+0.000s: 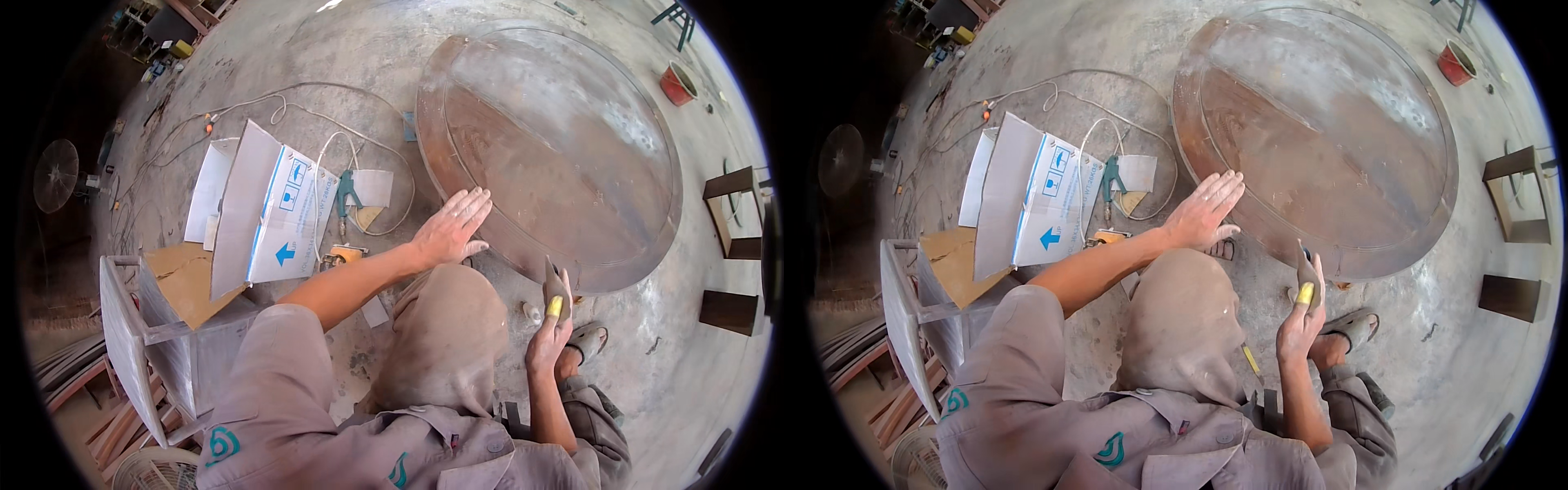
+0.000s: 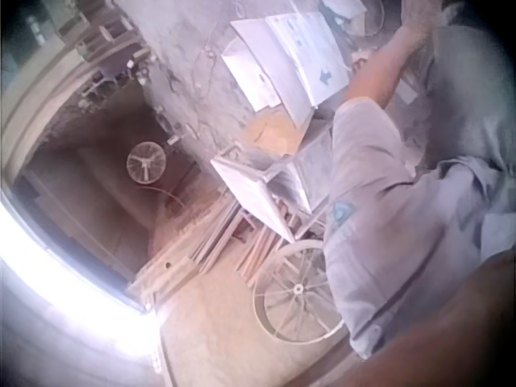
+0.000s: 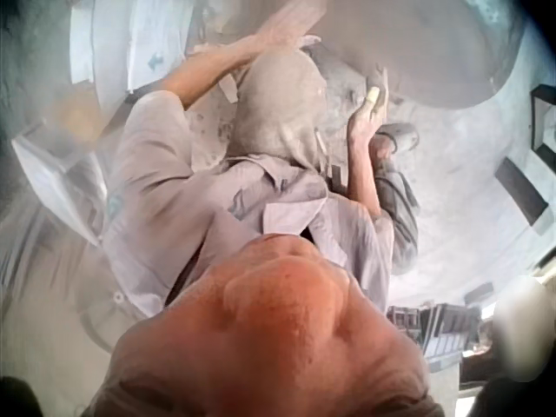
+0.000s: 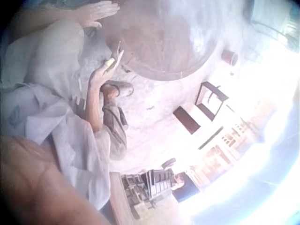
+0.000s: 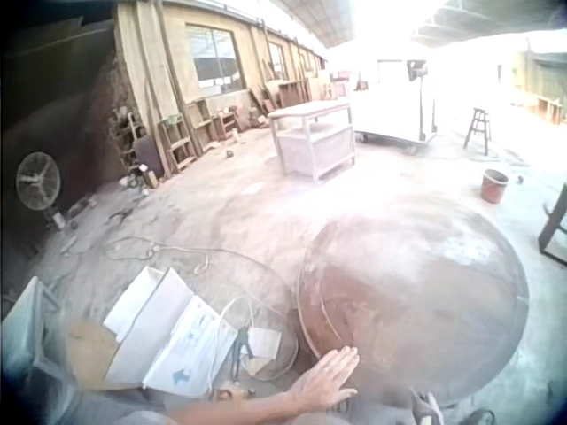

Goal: The person sits on the floor and sands a round wooden table using a handheld electric sander. They also use a scraper to remove material from the table surface and a cloth to wipe it down.

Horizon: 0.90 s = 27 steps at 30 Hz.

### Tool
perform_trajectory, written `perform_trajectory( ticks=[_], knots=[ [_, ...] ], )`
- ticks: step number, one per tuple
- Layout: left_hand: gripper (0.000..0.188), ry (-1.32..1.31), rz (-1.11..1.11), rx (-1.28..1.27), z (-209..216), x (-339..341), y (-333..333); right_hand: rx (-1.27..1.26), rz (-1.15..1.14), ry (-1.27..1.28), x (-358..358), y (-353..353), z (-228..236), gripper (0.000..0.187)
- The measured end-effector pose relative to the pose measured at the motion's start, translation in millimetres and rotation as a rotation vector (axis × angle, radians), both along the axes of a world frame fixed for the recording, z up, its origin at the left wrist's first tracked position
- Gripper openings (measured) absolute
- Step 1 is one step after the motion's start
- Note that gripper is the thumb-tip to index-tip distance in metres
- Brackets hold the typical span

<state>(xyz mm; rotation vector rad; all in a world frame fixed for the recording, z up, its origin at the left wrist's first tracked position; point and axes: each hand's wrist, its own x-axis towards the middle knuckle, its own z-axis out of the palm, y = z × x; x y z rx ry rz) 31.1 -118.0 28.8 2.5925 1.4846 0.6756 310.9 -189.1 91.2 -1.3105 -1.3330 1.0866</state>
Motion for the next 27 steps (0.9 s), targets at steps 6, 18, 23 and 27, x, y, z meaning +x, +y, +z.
perform_trajectory(
  ticks=[6, 18, 23, 27],
  knots=[
    [0.078, -0.405, -0.012, -0.350, -30.2, -14.9, -63.1, -0.325, 0.327, -0.249, -0.1, 37.5, 14.9, 0.032],
    [0.053, -1.796, 0.510, -0.773, 20.4, 20.5, -60.2, -0.179, 0.492, -0.361, -106.9, 93.7, 2.0, 0.034],
    [0.040, -1.549, 1.016, -0.259, -15.8, -6.5, -11.0, 0.568, 0.263, -1.023, -60.8, 187.3, -39.0, 0.049],
    [0.045, -1.171, 0.972, -0.155, -22.3, 38.3, 4.8, 0.443, 0.245, -1.087, -56.2, 198.0, -65.3, 0.055]
  ],
)
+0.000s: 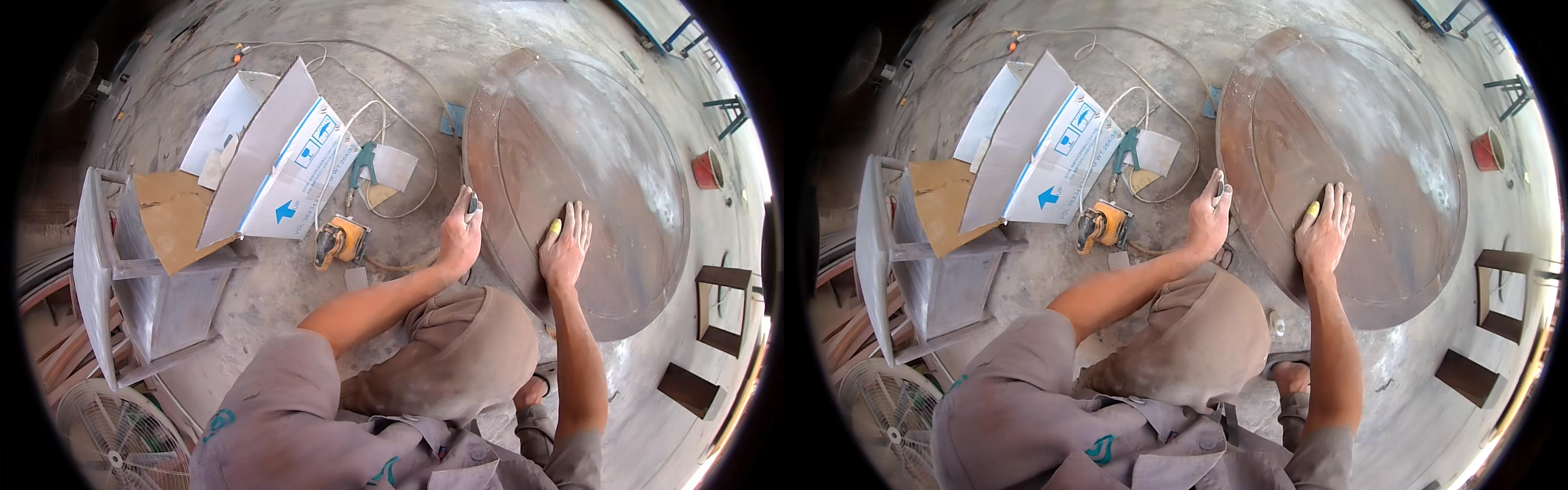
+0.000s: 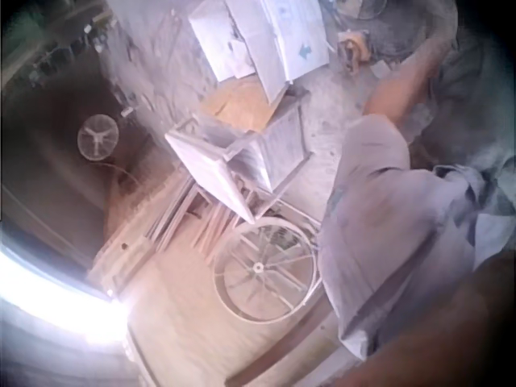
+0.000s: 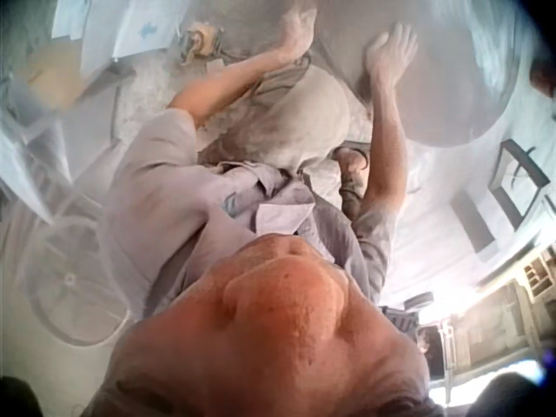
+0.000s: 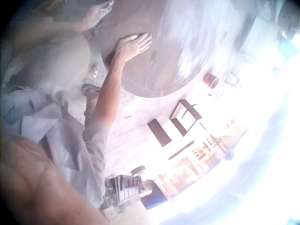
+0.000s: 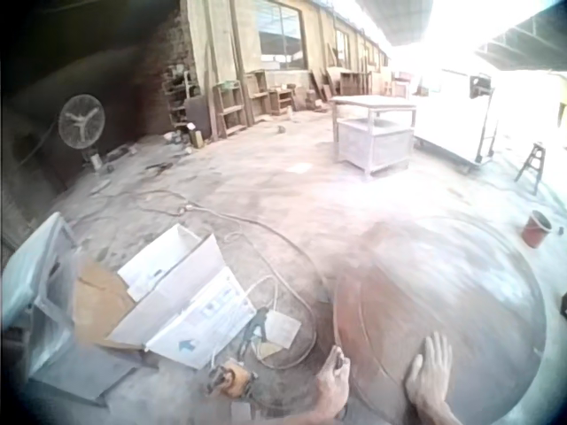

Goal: The person sits on the floor and sands a round wooden table using a handheld electric sander. They also use a scraper to remove material from the table surface and a cloth to wipe it down.

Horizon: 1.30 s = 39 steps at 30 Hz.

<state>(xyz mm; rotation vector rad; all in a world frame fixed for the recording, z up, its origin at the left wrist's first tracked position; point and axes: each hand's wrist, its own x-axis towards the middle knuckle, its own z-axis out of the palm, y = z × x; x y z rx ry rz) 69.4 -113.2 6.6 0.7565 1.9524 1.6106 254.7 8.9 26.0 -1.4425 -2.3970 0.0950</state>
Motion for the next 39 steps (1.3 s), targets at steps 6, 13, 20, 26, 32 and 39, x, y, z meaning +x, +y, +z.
perform_trajectory(
  ticks=[6, 13, 20, 26, 32, 39],
  knots=[
    [0.044, 0.354, 0.031, 0.119, -11.5, -73.3, 76.6, -0.007, 0.003, 0.003, -13.1, 0.3, 8.0, 0.056],
    [0.045, 0.375, -0.115, 0.100, -15.5, -45.3, 37.6, -0.038, -0.026, -0.036, 0.4, -4.2, 8.4, 0.057],
    [0.044, 0.536, -0.139, 0.029, -8.9, -159.5, 143.9, -0.043, 0.036, -0.004, -21.4, -6.5, 13.8, 0.061],
    [0.050, 0.409, -0.233, 0.088, -25.3, -23.0, 3.3, -0.040, -0.019, -0.049, 0.0, 0.5, 11.7, 0.061],
    [0.048, 0.544, -0.158, 0.044, -4.3, -135.5, 117.7, -0.079, 0.012, -0.016, -15.8, -4.0, 17.3, 0.060],
    [0.057, 0.494, -0.268, 0.074, -17.6, -36.2, 6.2, -0.071, -0.031, -0.052, -5.9, 0.2, 12.9, 0.060]
  ],
)
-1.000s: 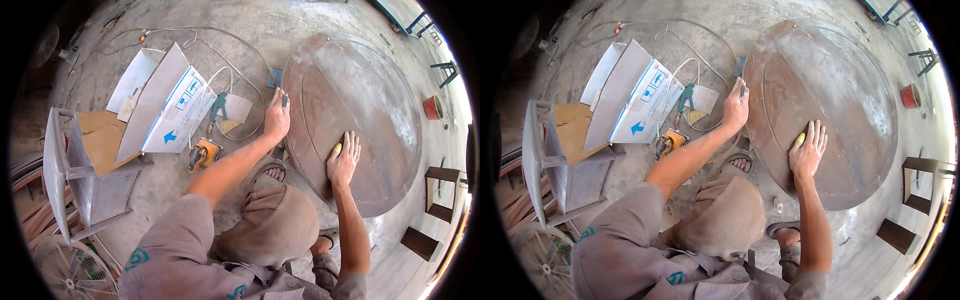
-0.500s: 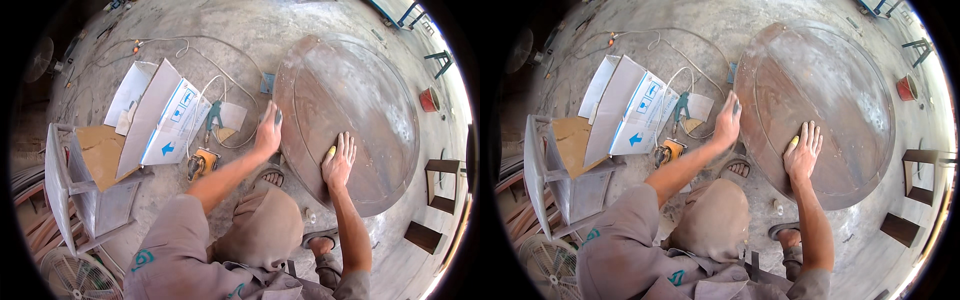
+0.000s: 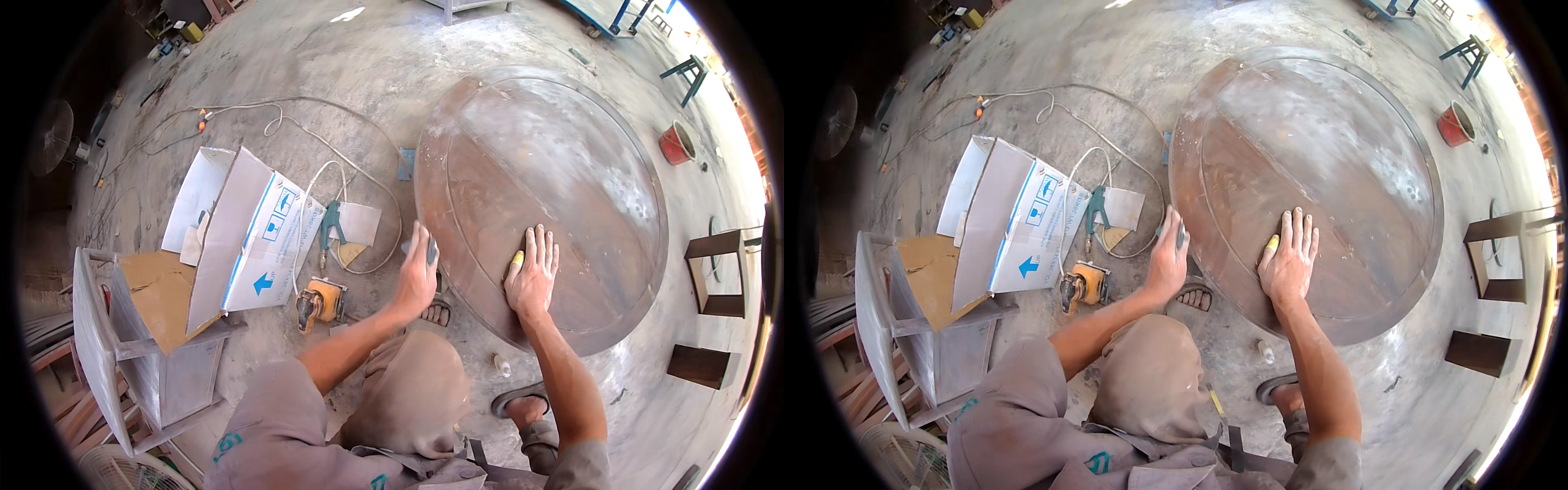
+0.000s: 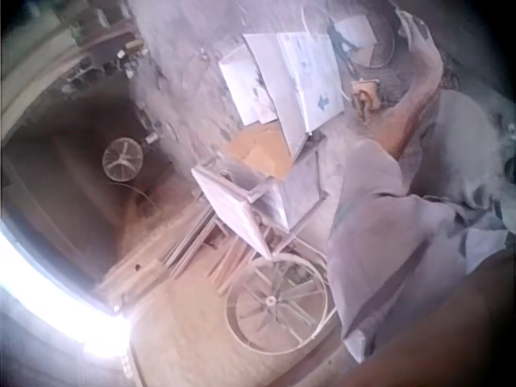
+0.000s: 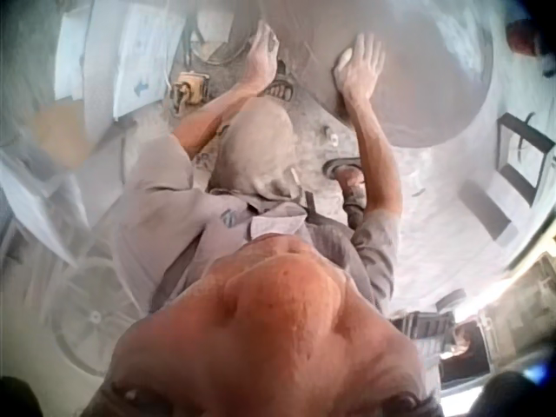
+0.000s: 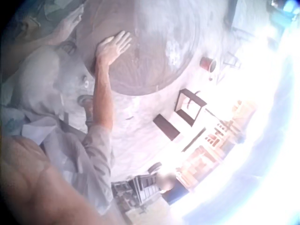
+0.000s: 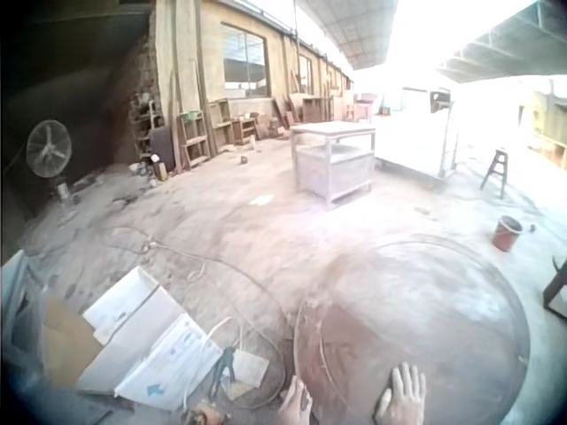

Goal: The person sits on the floor and sands a round wooden table using a handheld electric sander. They also use a scraper to remove material from the table surface and a cloth to wipe it down.

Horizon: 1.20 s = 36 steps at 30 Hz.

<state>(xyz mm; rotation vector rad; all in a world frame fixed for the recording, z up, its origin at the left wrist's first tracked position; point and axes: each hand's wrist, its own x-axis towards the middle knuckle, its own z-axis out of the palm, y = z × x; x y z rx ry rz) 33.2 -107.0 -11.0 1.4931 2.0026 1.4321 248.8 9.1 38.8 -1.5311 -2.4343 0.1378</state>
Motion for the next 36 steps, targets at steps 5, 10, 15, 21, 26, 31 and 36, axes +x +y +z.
perform_trajectory(
  ticks=[5, 10, 15, 21, 26, 31, 36],
  knots=[
    [0.050, 0.053, -0.022, 0.034, 26.3, -38.0, 20.8, -0.029, -0.018, 0.022, -2.8, -3.2, 1.7, 0.060],
    [0.052, 0.373, -0.189, 0.015, 26.0, -52.4, 52.0, 0.005, -0.010, 0.063, 3.0, -13.8, 1.6, 0.058],
    [0.061, 0.399, -0.506, 0.015, 38.9, -8.4, -11.6, 0.093, -0.006, 0.121, -1.6, -3.5, -0.3, 0.055],
    [0.030, -0.107, -0.392, -0.424, 100.2, -16.6, 13.5, -0.116, -0.032, 0.433, -5.5, -39.9, 2.9, 0.054],
    [0.029, -0.502, -0.666, -0.906, 157.2, 10.0, 34.6, -0.201, 0.173, 0.846, 12.9, -162.5, 52.7, 0.088],
    [0.028, -0.650, -0.874, -1.225, 137.3, 35.8, 35.6, -0.123, 0.101, 0.662, 23.7, -199.6, 65.8, 0.074],
    [0.027, -0.872, -0.901, -1.331, 151.9, 69.2, 39.2, -0.003, -0.017, 0.876, 29.6, -191.7, 64.4, 0.063]
  ],
)
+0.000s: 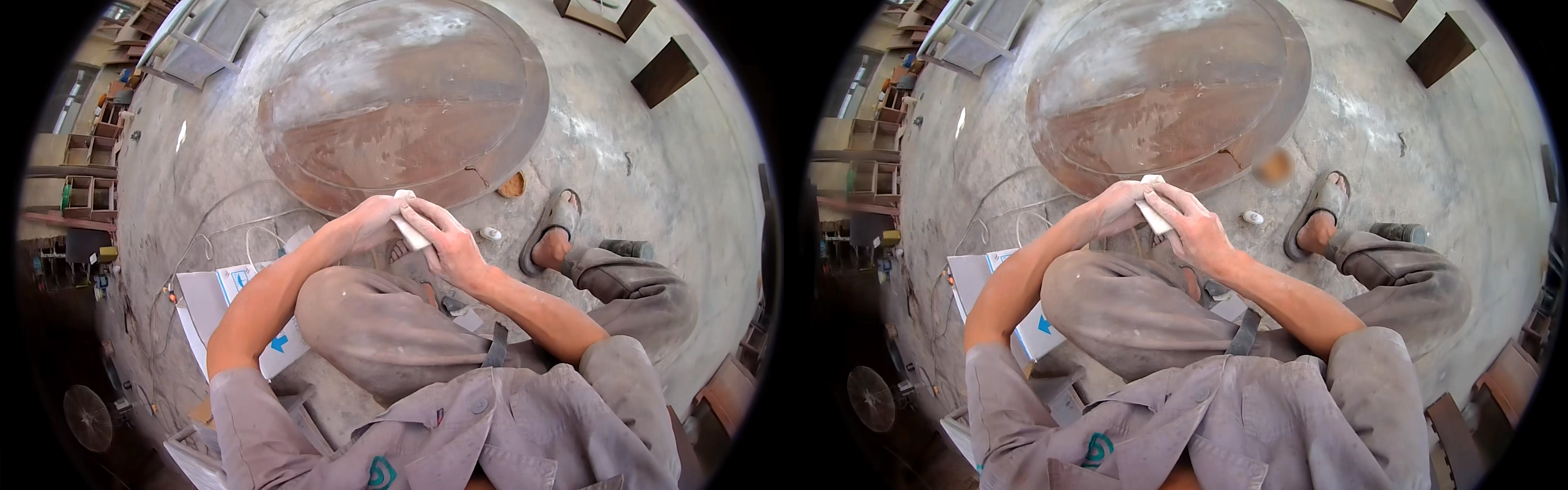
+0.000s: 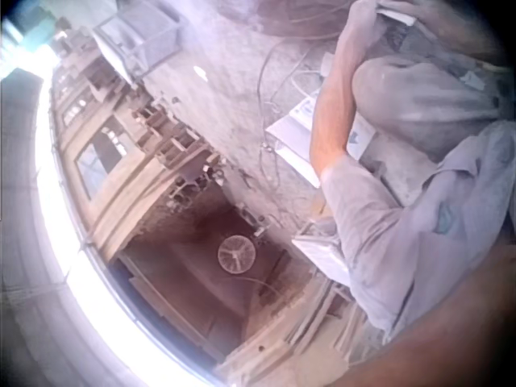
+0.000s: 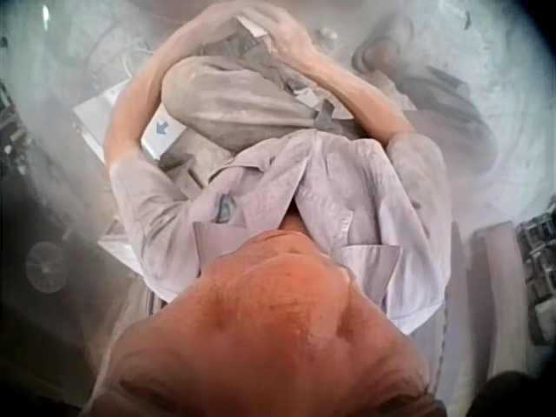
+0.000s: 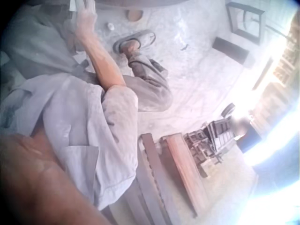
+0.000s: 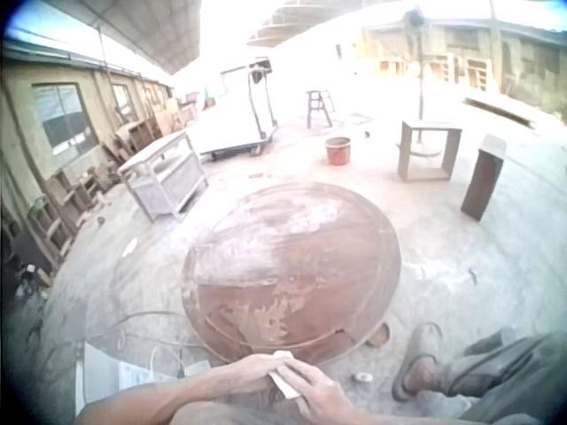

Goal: The person sits on the floor and sands a round wooden table using a handheld electric sander. They also use a scraper to remove material from the table surface and a cloth to wipe it down.

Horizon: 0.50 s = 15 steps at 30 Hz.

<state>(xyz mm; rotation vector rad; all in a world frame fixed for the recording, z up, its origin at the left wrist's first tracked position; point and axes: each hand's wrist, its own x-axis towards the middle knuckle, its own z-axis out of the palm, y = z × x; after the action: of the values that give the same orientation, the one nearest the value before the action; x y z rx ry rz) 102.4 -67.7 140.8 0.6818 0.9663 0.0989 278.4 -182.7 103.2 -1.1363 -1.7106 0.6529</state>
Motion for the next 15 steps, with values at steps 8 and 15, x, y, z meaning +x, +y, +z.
perform_trajectory(
  ticks=[8, 15],
  knots=[
    [0.044, 0.704, -0.067, 1.919, -68.2, -25.2, 70.0, 0.179, -0.390, -0.363, 111.1, 47.8, 9.8, 0.047],
    [0.044, 0.953, 0.080, 1.887, -125.1, -41.7, 89.1, -0.073, -0.196, -0.872, 175.2, 16.7, -56.4, 0.061]
  ],
)
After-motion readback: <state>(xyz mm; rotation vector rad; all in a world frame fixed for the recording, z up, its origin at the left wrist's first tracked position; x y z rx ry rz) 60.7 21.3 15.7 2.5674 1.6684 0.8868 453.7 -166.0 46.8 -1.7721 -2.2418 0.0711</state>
